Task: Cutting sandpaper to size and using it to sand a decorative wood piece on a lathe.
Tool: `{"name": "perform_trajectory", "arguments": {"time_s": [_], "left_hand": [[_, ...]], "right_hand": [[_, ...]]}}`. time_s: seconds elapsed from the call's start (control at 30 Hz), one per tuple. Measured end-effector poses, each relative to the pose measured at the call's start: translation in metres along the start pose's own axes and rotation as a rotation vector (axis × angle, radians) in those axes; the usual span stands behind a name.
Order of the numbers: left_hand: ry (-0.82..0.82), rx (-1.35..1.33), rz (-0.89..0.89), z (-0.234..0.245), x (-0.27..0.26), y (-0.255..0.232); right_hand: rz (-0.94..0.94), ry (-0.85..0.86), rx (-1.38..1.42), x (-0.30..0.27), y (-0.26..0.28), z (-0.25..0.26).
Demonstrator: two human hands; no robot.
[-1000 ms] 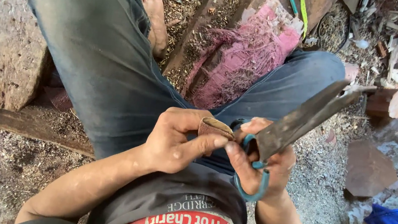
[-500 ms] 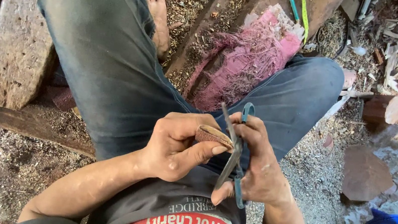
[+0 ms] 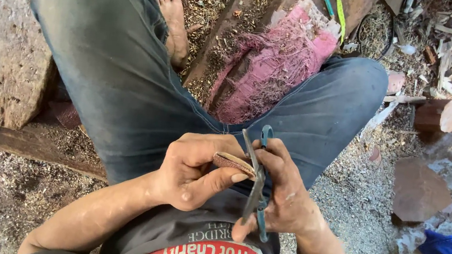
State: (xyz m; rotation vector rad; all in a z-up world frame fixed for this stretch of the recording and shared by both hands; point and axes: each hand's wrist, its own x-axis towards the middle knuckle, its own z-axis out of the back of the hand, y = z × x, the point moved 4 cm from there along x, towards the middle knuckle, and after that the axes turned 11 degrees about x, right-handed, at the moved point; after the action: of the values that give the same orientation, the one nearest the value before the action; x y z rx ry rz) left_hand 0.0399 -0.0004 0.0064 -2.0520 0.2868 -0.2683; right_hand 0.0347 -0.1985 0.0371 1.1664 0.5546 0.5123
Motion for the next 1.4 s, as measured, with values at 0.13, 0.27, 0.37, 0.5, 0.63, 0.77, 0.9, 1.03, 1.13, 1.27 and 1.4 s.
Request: {"name": "perform_trajectory", "arguments": {"time_s": [0.13,0.27,0.37,0.5,0.63,0.77,0.9,1.03,1.13,1.27,1.4], "left_hand": [[-0.020,0.081,-0.018,-0.001,0.001,-0.006],[-0.034,0.158,-0.065,-0.001,0.001,-0.010],[-0.031,0.143,-0.069,-0.001,0.002,-0.013],[-0.046,0.142,-0.071,-0.002,0.001,-0.013],[-0.037,0.191,-0.065,0.000,0.001,-0.014],[-0.016,0.237,-0.087,0.001,-0.002,-0.014],[-0.023,0.242,-0.093,0.003,-0.001,-0.014],[-0.008,0.276,-0.130,0.001,0.000,-0.017],[0.057,0.244,-0.097,-0.003,0.000,-0.016],[0.072,0.265,-0.119,-0.003,0.000,-0.019],[0.060,0.314,-0.153,0.000,-0.002,-0.018]], "right_hand": [[0.034,-0.017,-0.021,-0.002,0.000,-0.003],[0.080,-0.064,-0.099,-0.004,0.003,-0.005],[0.098,-0.087,-0.124,-0.006,0.003,-0.006],[0.103,-0.090,-0.088,-0.006,0.006,-0.006],[0.101,-0.099,-0.080,-0.001,0.013,-0.003],[0.094,-0.092,-0.128,-0.006,0.010,-0.001],[0.082,-0.072,-0.200,-0.009,0.010,0.003],[0.083,-0.073,-0.284,0.012,0.033,0.008],[0.076,-0.055,-0.299,0.015,0.037,0.008],[0.072,-0.035,-0.253,0.008,0.030,0.007],[0.034,-0.023,-0.256,0.005,0.029,0.010]]}}
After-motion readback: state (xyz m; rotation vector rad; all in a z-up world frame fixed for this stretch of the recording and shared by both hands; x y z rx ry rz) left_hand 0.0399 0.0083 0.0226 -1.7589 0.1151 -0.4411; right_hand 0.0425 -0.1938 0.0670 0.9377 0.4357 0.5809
